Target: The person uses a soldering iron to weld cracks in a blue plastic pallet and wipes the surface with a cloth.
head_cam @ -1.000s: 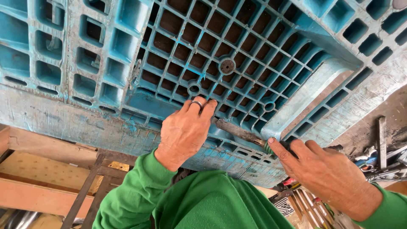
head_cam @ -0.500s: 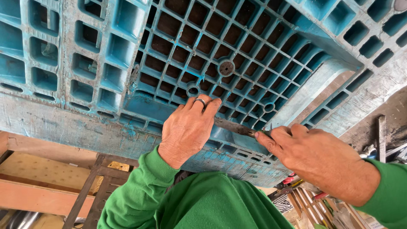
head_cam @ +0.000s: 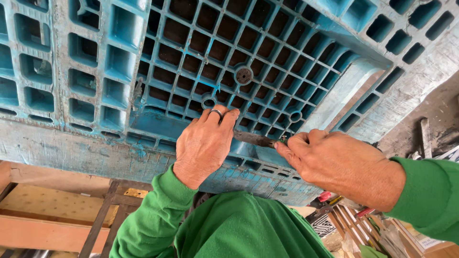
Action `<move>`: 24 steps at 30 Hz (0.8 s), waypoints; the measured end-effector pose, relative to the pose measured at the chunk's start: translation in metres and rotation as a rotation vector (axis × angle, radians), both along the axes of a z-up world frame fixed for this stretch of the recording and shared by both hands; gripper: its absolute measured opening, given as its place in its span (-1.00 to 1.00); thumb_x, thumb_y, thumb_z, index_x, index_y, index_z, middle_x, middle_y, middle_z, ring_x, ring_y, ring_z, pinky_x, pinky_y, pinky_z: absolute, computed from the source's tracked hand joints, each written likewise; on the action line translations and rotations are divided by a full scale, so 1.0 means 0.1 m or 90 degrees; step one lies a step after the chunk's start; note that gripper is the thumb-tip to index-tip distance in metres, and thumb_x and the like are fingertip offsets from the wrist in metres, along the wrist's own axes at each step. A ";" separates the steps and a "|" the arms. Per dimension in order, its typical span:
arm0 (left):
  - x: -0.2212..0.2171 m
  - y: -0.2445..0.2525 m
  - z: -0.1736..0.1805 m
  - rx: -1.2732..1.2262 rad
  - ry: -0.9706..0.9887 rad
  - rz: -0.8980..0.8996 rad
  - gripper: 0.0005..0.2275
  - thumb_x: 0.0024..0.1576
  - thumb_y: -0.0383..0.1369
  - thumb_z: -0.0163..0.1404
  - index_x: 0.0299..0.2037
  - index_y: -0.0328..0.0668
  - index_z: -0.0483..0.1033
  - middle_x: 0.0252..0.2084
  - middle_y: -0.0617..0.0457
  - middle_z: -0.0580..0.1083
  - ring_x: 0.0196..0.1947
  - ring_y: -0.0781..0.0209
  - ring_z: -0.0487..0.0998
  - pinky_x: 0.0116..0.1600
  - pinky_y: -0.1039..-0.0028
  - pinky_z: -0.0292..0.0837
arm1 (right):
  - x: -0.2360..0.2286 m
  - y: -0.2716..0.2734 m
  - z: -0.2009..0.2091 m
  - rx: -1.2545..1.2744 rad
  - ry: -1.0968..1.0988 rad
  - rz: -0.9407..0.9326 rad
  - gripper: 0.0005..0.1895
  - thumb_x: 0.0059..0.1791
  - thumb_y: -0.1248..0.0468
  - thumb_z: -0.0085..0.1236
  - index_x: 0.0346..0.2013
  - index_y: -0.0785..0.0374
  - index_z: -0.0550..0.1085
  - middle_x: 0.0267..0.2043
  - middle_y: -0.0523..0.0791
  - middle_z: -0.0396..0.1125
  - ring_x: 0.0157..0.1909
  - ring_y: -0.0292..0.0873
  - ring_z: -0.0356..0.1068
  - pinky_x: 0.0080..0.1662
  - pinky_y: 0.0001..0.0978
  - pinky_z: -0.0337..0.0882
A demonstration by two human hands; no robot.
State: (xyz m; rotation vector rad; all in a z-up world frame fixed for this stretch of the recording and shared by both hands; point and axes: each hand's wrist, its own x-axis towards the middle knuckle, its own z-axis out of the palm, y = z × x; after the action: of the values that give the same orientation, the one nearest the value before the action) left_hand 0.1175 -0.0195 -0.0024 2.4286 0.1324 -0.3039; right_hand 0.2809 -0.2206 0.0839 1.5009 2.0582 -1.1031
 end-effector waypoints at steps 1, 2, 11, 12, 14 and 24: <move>-0.01 0.00 0.00 -0.001 0.002 -0.001 -0.71 0.12 -0.45 0.08 0.06 -0.28 0.51 -0.12 -0.01 0.45 -0.16 0.05 0.54 -0.18 0.32 0.51 | 0.00 -0.01 0.00 -0.007 0.005 0.004 -0.32 -0.03 0.28 0.00 0.41 0.29 0.23 -0.23 -0.10 0.25 -0.36 -0.15 0.36 -0.43 -0.39 0.46; -0.03 0.00 0.01 -0.002 0.004 -0.001 -0.71 0.12 -0.45 0.08 0.06 -0.28 0.51 -0.12 -0.01 0.44 -0.16 0.05 0.54 -0.16 0.32 0.51 | -0.01 -0.02 0.00 -0.014 0.011 0.008 -0.33 -0.01 0.29 -0.01 0.42 0.29 0.22 -0.23 -0.10 0.25 -0.36 -0.14 0.36 -0.44 -0.39 0.46; -0.03 -0.02 -0.04 0.025 0.008 -0.008 -0.72 0.15 -0.47 0.07 0.08 -0.30 0.51 -0.12 -0.03 0.43 -0.18 0.04 0.54 -0.17 0.33 0.52 | 0.06 -0.01 -0.05 -0.015 0.012 0.052 -0.31 -0.02 0.34 -0.01 0.44 0.34 0.19 -0.16 -0.08 0.26 -0.35 -0.16 0.36 -0.41 -0.42 0.47; -0.04 -0.02 -0.04 0.029 0.009 -0.007 -0.73 0.17 -0.47 0.07 0.08 -0.30 0.51 -0.12 -0.03 0.44 -0.19 0.05 0.54 -0.18 0.33 0.52 | 0.05 -0.03 -0.05 -0.010 0.012 0.039 -0.30 -0.03 0.32 0.00 0.43 0.31 0.20 -0.16 -0.09 0.26 -0.34 -0.17 0.36 -0.39 -0.43 0.48; -0.02 -0.01 -0.06 0.024 0.003 -0.006 -0.72 0.15 -0.46 0.07 0.07 -0.31 0.52 -0.12 -0.04 0.44 -0.19 0.04 0.54 -0.19 0.33 0.52 | 0.05 -0.06 -0.06 0.004 0.009 0.011 -0.29 -0.06 0.29 0.01 0.42 0.26 0.21 -0.15 -0.10 0.25 -0.32 -0.19 0.37 -0.37 -0.45 0.49; -0.03 -0.01 -0.04 0.028 -0.010 0.007 -0.73 0.15 -0.47 0.06 0.06 -0.29 0.52 -0.11 -0.03 0.45 -0.17 0.03 0.55 -0.18 0.31 0.52 | 0.16 -0.26 0.17 -0.120 -0.030 -0.031 -0.14 -0.07 0.31 0.04 0.55 0.11 0.06 -0.15 -0.18 0.17 -0.14 -0.20 0.31 -0.29 -0.50 0.49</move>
State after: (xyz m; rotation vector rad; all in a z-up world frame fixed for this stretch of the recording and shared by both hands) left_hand 0.1145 -0.0207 -0.0065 2.4720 0.1463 -0.2788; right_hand 0.2966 -0.2464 0.1012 1.4759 1.8387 -1.2310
